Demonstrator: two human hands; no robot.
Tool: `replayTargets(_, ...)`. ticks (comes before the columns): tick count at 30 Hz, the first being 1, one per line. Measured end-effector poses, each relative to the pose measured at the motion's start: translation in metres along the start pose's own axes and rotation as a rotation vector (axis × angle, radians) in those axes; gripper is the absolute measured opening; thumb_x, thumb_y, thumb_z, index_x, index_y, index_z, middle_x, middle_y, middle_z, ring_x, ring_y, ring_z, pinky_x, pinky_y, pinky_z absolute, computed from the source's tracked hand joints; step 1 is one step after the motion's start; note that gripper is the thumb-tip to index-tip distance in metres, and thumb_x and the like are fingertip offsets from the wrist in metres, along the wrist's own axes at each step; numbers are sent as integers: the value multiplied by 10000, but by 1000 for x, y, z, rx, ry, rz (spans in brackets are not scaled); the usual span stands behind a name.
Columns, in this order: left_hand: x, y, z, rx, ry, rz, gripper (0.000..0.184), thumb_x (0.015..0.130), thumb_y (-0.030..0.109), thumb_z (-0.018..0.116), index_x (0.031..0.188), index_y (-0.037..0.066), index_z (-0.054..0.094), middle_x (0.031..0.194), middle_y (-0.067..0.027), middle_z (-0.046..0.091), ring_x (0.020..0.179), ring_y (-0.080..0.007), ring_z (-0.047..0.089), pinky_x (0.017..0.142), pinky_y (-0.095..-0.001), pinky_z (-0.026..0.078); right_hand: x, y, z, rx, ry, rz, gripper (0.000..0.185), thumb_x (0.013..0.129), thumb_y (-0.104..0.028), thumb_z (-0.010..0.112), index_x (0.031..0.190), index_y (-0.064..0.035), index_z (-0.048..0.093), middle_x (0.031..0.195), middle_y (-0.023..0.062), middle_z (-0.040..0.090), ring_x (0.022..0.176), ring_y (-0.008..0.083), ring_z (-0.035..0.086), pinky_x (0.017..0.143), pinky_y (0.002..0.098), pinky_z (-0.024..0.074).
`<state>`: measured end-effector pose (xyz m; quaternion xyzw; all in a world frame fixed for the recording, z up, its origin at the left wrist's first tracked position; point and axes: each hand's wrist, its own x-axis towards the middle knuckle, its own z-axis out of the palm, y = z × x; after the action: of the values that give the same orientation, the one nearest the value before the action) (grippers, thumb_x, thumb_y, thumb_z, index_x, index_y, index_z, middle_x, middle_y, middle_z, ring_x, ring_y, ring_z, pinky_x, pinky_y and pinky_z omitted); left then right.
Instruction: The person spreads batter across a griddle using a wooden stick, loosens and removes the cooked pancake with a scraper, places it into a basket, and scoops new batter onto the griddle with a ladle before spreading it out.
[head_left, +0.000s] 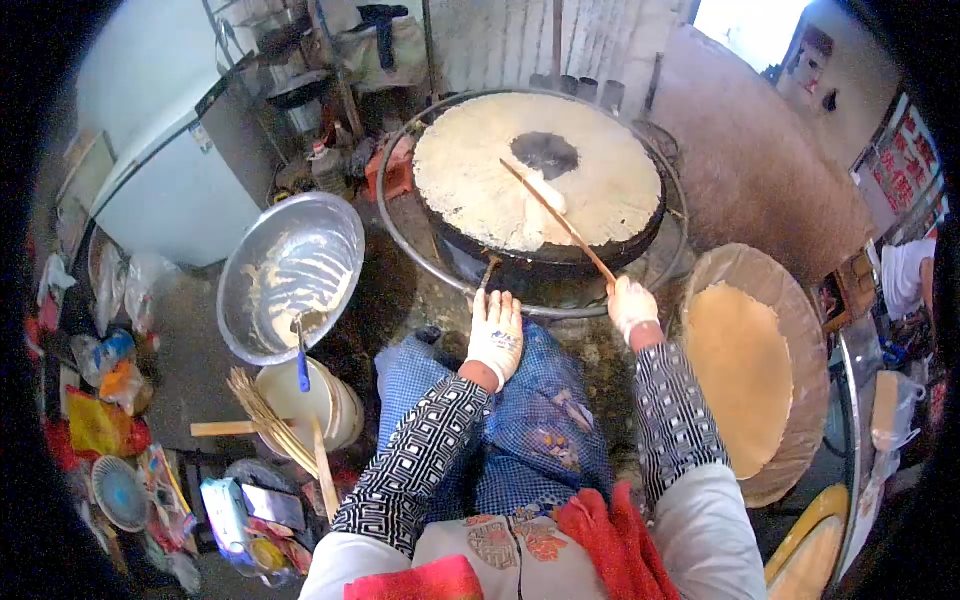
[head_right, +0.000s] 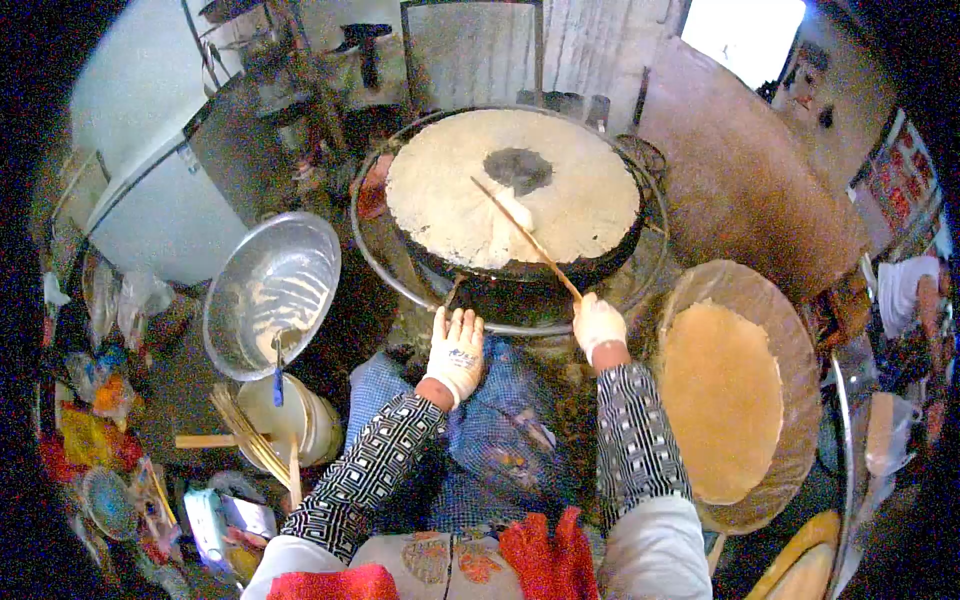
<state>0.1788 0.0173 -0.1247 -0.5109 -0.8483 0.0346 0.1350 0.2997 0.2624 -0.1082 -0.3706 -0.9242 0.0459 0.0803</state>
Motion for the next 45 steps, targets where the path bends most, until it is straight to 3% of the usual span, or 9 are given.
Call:
replayTargets(6, -5, -7, 7, 18, -117, -70, 497, 958, 142, 312, 1425, -17, 380, 1495, -178, 384, 1416, -342, 307, 1172, -602, 54, 5, -30, -19, 8, -48, -61, 344, 985, -343, 430, 987, -30, 573, 901, 237, 678, 860, 394, 662, 779, 491, 521)
replayTargets(22, -14, -39, 37, 39, -124, -251, 491, 957, 174, 336, 1421, 29, 405, 1507, -143, 388, 1426, -303, 304, 1156, -622, 14, -4, 60, 19, -39, 44, -66, 325, 971, -339, 460, 976, -37, 580, 813, 235, 675, 782, 421, 659, 735, 522, 518)
replayTargets(26, -14, -54, 86, 119, 68, -266, 551, 876, 298, 511, 1364, 44, 464, 1465, -133, 436, 1380, -303, 360, 1145, -624, 73, -19, 69, 27, -87, -29, -99, 335, 970, -349, 470, 982, -31, 575, 804, 227, 676, 768, 420, 661, 726, 523, 519)
replayTargets(27, -16, -48, 52, 32, -124, -324, 496, 950, 147, 321, 1430, 48, 395, 1532, -106, 356, 1437, -282, 274, 1165, -599, 23, -17, 78, 34, -88, 10, -66, 335, 970, -350, 471, 986, -32, 575, 804, 226, 677, 768, 419, 661, 725, 523, 519)
replayTargets(29, -17, -50, 44, 60, -150, -342, 497, 949, 134, 317, 1433, 49, 392, 1538, -107, 346, 1435, -283, 279, 1163, -603, 25, -13, 96, 31, -86, 90, -12, 334, 969, -353, 473, 993, -35, 573, 806, 223, 678, 767, 417, 661, 722, 524, 518)
replayTargets(33, -18, -40, 24, -6, -138, -385, 538, 896, 230, 480, 1400, 47, 435, 1527, -147, 347, 1425, -314, 292, 1153, -617, 40, -45, 84, 6, -3, 42, -114, 312, 963, -349, 486, 990, -50, 566, 801, 226, 673, 771, 420, 657, 718, 527, 514)
replayTargets(36, -27, 6, 49, -160, 234, -138, 559, 743, 246, 676, 1248, 50, 536, 1345, -166, 501, 1292, -330, 419, 1095, -622, 188, -41, 108, 40, -97, -47, -111, 296, 953, -338, 502, 991, -51, 563, 809, 220, 680, 759, 406, 662, 705, 520, 520)
replayTargets(38, -37, 53, 62, -164, 189, -71, 591, 771, 257, 639, 1292, 11, 507, 1376, -182, 483, 1298, -351, 423, 1106, -637, 170, -27, 128, 48, -80, -14, 39, 322, 960, -345, 483, 968, -36, 575, 821, 215, 687, 779, 397, 667, 724, 523, 519)
replayTargets(45, -49, 64, 86, -45, 159, -94, 598, 852, 288, 533, 1343, -46, 456, 1402, -203, 476, 1334, -373, 409, 1118, -663, 129, -48, 129, 51, -86, 12, -92, 309, 970, -337, 469, 959, -48, 576, 799, 239, 666, 776, 416, 654, 712, 527, 510)
